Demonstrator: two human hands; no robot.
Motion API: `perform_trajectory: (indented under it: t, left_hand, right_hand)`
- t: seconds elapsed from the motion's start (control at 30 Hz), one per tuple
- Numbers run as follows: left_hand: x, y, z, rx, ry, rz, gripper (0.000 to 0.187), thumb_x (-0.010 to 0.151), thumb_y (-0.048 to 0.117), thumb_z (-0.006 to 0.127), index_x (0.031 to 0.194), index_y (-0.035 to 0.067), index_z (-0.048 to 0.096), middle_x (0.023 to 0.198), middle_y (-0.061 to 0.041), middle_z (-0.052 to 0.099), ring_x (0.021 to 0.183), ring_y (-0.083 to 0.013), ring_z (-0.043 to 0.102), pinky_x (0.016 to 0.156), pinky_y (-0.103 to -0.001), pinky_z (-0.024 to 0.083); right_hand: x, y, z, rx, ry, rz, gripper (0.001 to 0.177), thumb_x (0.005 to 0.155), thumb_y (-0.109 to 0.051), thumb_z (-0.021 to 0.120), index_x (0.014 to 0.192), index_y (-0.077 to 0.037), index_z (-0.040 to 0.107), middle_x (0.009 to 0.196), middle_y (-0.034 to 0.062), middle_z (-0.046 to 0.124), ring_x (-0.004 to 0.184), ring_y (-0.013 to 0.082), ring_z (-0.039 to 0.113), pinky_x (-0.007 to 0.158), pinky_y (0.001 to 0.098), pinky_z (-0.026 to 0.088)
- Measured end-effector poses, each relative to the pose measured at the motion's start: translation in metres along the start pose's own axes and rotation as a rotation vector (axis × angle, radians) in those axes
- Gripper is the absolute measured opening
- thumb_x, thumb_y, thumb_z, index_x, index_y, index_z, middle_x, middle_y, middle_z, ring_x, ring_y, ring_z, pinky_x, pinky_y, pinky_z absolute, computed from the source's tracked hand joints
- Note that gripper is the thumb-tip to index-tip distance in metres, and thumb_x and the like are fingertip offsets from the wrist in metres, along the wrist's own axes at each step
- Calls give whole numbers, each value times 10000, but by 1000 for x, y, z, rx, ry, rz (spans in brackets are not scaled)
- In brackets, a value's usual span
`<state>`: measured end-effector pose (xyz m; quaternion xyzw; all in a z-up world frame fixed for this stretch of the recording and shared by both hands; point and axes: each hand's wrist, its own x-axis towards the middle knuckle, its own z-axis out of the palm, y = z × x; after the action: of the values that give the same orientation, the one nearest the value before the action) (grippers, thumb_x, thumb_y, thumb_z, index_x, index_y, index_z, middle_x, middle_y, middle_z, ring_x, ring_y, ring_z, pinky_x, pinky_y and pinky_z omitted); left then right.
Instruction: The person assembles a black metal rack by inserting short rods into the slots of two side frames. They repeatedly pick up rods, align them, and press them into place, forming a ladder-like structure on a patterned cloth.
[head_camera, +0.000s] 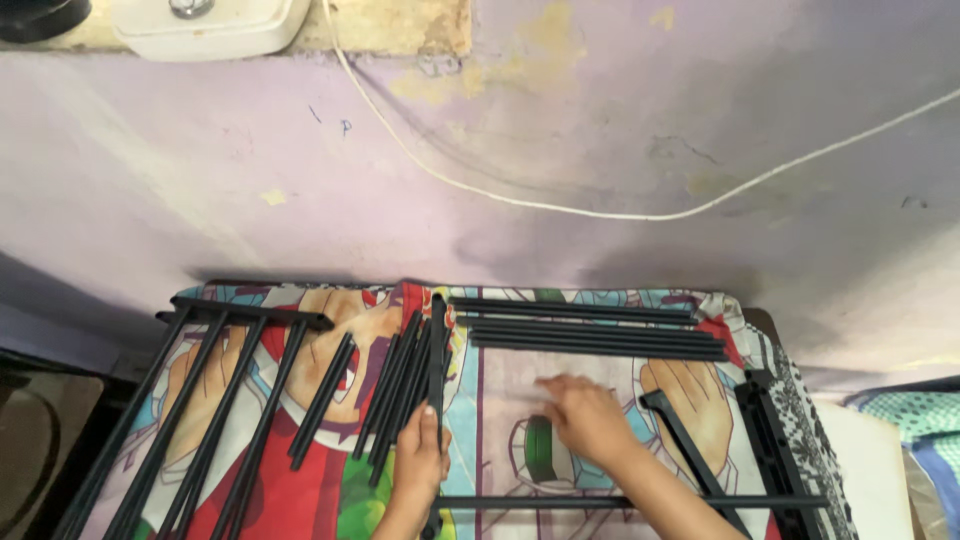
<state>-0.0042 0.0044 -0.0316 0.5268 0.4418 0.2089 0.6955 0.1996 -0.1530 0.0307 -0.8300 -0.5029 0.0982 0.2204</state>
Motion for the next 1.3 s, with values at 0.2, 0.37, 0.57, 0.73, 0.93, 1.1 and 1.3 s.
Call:
perform_trajectory:
  t: [0.2,0.37,0.57,0.73,0.93,1.1,1.3]
  left_hand:
    - [37,-54,-12,-34,-5,-17,484,1028,379,417,1399,124,595,510,-9,417,318,-114,358,319,-304,288]
    - [76,-112,-20,-94,-2,-8,478,1025,370,446,1343,73,644,481,-31,434,337,-123,345,349,-311,276]
    - [92,-131,-32,45,-45,124,488,1046,374,417,1285,40,682,497,-15,493,452,-78,428,478,-255,347]
    - [81,-110,-29,71,-22,119,480,1038,374,432,1279,52,695,501,-2,458,444,-72,401,462,-259,312]
    - [67,-91,-27,36,-86,120,472,1031,383,451,1313,90,690,519,11,478,442,-69,399,444,-252,306]
    - [55,-78,-20,-7,-102,51,463,1021,385,466,1319,114,697,550,13,502,437,-81,423,423,-257,328]
    - [31,-61,-14,-19,-151,68,455,1030,394,464,1277,99,707,546,11,492,437,-76,399,421,-248,301]
  right_hand:
    - [53,65,42,-285,173,-79,488,809,-117,667,1295,-86,627,1298,100,643,1126,311,608,893,467,487]
    - [64,61,52,-279,65,41,405,792,-189,716,1192,-178,650,1118,31,639,1079,257,593,897,432,473]
    - [66,50,44,-272,-97,138,326,828,-303,751,1102,-177,629,1062,18,637,1085,246,581,923,414,455]
    - [50,44,28,-86,-122,-172,237,874,-164,674,1105,-133,634,995,56,660,1002,278,623,895,434,462]
    - [8,11,-13,55,-86,-356,354,847,-53,659,1188,-143,687,973,74,651,954,313,610,857,420,478]
    - [-8,-13,-35,64,-55,-401,324,848,-58,674,1166,-121,700,954,73,643,925,307,601,833,418,471]
    - [-20,-20,-43,36,47,-446,340,831,-56,683,1162,-129,708,919,58,650,878,286,617,803,407,470]
